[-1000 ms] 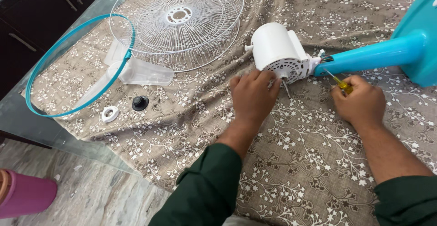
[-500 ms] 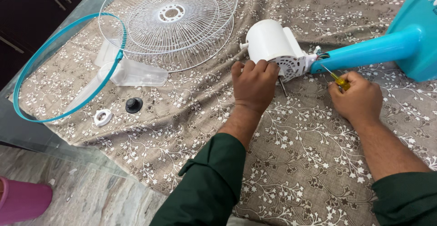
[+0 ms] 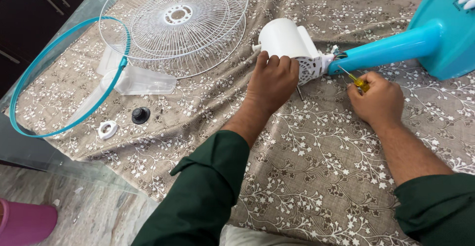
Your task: The person uses a yellow screwdriver to loosen and remove a screw from the rear of a disassembled electric fan motor. The fan cage and other parts lie nearby on a table. The person continues to turn the screwdriver and remove the screw from the motor housing.
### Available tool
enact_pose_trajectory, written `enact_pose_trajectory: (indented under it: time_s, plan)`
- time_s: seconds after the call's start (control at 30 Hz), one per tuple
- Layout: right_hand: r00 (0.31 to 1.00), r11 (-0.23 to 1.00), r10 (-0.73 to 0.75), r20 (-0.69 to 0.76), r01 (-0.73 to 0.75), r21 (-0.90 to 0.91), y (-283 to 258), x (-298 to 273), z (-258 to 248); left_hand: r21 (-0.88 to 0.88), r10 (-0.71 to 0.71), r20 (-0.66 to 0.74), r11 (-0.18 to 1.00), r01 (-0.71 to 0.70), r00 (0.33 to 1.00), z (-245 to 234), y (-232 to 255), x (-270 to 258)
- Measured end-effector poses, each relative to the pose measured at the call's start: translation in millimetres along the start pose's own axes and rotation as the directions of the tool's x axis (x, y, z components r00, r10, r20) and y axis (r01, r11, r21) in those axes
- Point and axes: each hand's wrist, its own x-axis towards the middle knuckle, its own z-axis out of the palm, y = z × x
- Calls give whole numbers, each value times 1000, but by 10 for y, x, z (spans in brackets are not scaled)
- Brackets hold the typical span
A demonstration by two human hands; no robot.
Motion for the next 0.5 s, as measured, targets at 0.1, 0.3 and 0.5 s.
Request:
enact_pose_trajectory:
  time_s: [0.1,0.3,0.5]
  plan:
    - [1000,1000,0,0,0,4,-8,6,-6,29,38,7,999,-38,999,14,-30,-14]
    - [1000,1000,-11,-16,11,7,-17,7,-16,12,49,-56,999,-48,997,9,-47,-26]
    - [999,999,30,42,-31,15,-36,14,-30,-30,36,-59,999,-38,998,-38,-114,-90]
